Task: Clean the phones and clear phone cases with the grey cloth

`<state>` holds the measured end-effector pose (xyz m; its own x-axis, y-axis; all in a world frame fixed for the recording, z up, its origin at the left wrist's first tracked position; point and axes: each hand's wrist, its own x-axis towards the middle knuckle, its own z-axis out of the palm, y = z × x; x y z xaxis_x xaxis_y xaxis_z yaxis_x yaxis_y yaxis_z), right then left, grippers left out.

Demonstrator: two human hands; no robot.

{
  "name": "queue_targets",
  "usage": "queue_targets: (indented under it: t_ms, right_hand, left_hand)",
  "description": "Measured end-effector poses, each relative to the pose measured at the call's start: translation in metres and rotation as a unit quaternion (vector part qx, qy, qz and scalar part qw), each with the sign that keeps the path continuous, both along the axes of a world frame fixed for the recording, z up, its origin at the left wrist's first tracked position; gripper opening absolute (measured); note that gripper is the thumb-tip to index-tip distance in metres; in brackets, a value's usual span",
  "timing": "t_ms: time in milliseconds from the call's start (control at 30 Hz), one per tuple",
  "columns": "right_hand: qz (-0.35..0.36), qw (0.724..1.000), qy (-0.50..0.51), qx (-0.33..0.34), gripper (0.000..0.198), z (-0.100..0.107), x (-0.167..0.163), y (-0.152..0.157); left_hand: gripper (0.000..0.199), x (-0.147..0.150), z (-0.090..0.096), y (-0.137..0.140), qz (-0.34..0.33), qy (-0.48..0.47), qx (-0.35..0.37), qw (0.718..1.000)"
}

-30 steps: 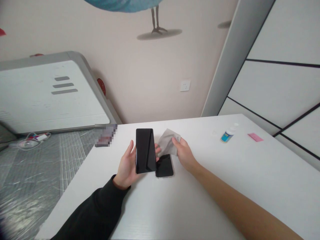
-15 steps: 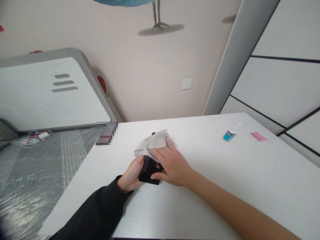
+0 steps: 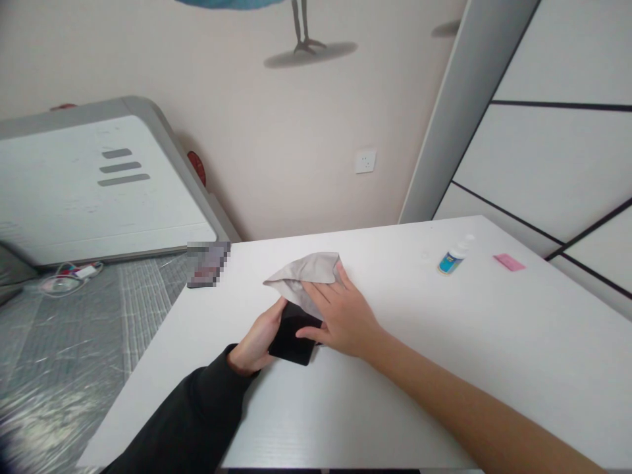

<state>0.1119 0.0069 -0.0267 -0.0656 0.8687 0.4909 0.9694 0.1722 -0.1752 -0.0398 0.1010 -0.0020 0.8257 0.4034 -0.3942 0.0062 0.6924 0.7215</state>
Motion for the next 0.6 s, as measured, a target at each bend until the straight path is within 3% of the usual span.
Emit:
queue_targets:
  t_ms: [100,333,433,600]
  right_hand:
    - [0.068,0.998,0.016,-0.011,0.095,-0.003,-0.013,-0.003]
    - [0.209,0.975,0.01,-0.075,0.084,-0.006,-0.042,-0.01]
    - [0.164,0.985,0.001,-0.046,0.086,-0.004,-0.038,-0.009]
    - [0.011,1.0,-0.019,-0.005,0.095,-0.002,-0.02,-0.005]
  left_hand:
    - [0.045,-0.001,0.001,0.004,0.02,-0.038,-0.005,0.999]
    - [0.071,-0.004,0.01,0.024,0.027,-0.078,-0.092,0.992]
    - [0.07,-0.005,0.014,0.024,0.021,-0.061,-0.089,0.994]
    - [0.052,-0.006,0.007,0.012,0.062,-0.056,-0.051,0.995]
